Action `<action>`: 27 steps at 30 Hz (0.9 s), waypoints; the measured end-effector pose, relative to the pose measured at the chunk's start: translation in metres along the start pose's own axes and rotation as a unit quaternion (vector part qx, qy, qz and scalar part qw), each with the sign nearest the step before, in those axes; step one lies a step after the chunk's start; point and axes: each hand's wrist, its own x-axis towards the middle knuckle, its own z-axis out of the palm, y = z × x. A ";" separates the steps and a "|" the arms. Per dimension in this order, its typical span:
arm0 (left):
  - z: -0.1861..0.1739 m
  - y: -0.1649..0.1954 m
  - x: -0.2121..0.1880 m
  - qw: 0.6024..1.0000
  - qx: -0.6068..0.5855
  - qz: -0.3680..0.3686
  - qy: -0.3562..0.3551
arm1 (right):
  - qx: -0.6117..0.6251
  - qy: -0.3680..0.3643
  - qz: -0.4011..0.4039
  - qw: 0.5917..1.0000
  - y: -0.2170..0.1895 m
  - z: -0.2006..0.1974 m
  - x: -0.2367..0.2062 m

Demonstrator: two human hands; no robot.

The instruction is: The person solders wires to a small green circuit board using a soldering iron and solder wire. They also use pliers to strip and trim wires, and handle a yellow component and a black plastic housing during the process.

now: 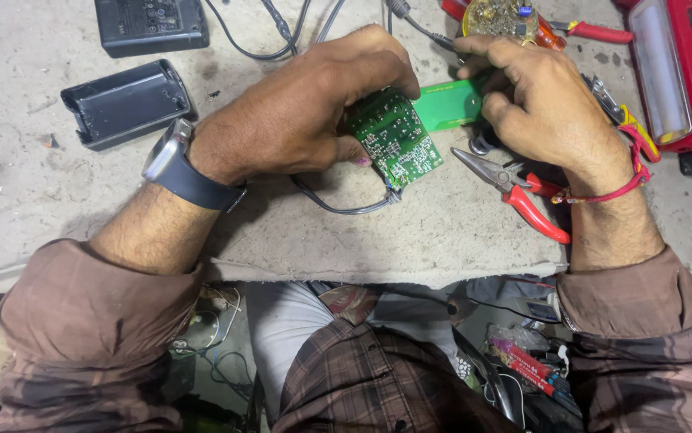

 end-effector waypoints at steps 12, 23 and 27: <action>-0.003 0.003 -0.002 0.999 0.001 0.045 0.018 | -0.023 -0.018 0.014 0.999 -0.011 0.001 -0.001; -0.002 -0.003 -0.001 1.000 -0.013 -0.012 0.010 | -0.028 -0.021 0.004 0.999 -0.005 0.002 0.000; 0.001 -0.010 0.000 0.998 -0.002 -0.051 0.021 | -0.030 -0.029 0.007 0.999 -0.005 0.000 0.001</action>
